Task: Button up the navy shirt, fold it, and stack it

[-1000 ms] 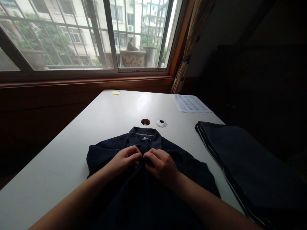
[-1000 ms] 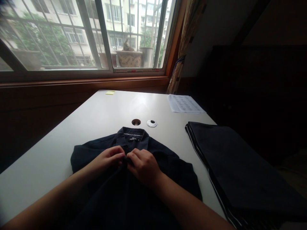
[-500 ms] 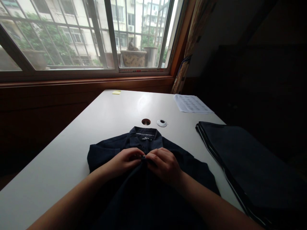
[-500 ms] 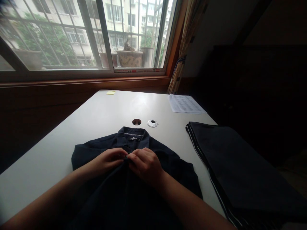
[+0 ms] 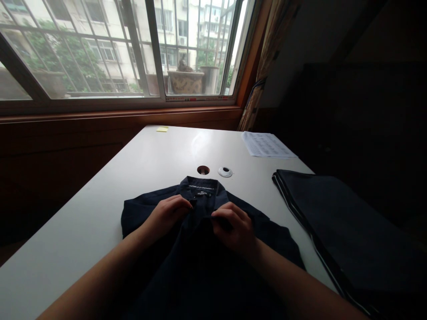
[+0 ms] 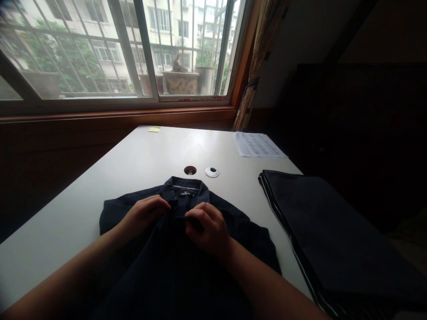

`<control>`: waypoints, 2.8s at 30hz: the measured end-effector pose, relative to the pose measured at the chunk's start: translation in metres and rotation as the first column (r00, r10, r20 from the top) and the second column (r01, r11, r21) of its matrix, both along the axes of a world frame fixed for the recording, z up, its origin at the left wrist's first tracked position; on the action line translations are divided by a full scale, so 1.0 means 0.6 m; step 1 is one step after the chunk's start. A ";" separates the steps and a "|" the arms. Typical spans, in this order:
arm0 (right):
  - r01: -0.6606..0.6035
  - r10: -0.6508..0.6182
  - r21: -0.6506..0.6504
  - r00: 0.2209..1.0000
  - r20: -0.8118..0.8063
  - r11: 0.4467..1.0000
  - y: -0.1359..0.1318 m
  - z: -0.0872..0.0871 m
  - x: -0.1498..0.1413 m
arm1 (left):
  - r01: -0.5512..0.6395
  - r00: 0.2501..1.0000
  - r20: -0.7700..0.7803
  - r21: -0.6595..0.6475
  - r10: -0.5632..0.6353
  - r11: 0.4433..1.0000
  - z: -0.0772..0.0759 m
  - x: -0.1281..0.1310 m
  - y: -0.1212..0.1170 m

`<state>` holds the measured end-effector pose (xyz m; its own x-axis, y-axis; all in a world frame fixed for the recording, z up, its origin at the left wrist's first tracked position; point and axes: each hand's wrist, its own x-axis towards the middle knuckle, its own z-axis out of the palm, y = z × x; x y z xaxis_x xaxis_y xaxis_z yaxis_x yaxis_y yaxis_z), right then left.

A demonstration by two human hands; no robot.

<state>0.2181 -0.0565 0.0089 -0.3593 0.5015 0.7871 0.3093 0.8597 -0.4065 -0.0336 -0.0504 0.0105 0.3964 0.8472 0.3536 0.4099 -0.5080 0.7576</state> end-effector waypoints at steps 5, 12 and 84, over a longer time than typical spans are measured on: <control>0.019 -0.021 -0.045 0.998 -0.057 0.999 0.000 0.004 0.007 | -0.058 0.997 -0.054 0.051 0.061 0.997 -0.002 -0.011 0.008; 0.160 -0.162 -0.061 0.987 -0.023 0.985 0.017 0.001 0.015 | -0.228 0.970 -0.063 0.098 0.234 0.969 0.023 -0.027 0.007; -0.201 0.200 0.014 0.978 0.053 0.980 0.003 -0.008 -0.015 | 0.151 0.988 0.022 -0.356 -0.153 0.922 0.045 0.029 -0.033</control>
<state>0.2090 -0.0549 0.0042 -0.4911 0.4005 0.7736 0.1500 0.9137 -0.3778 -0.0161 -0.0705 0.0373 0.5318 0.8460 0.0379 0.3538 -0.2626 0.8977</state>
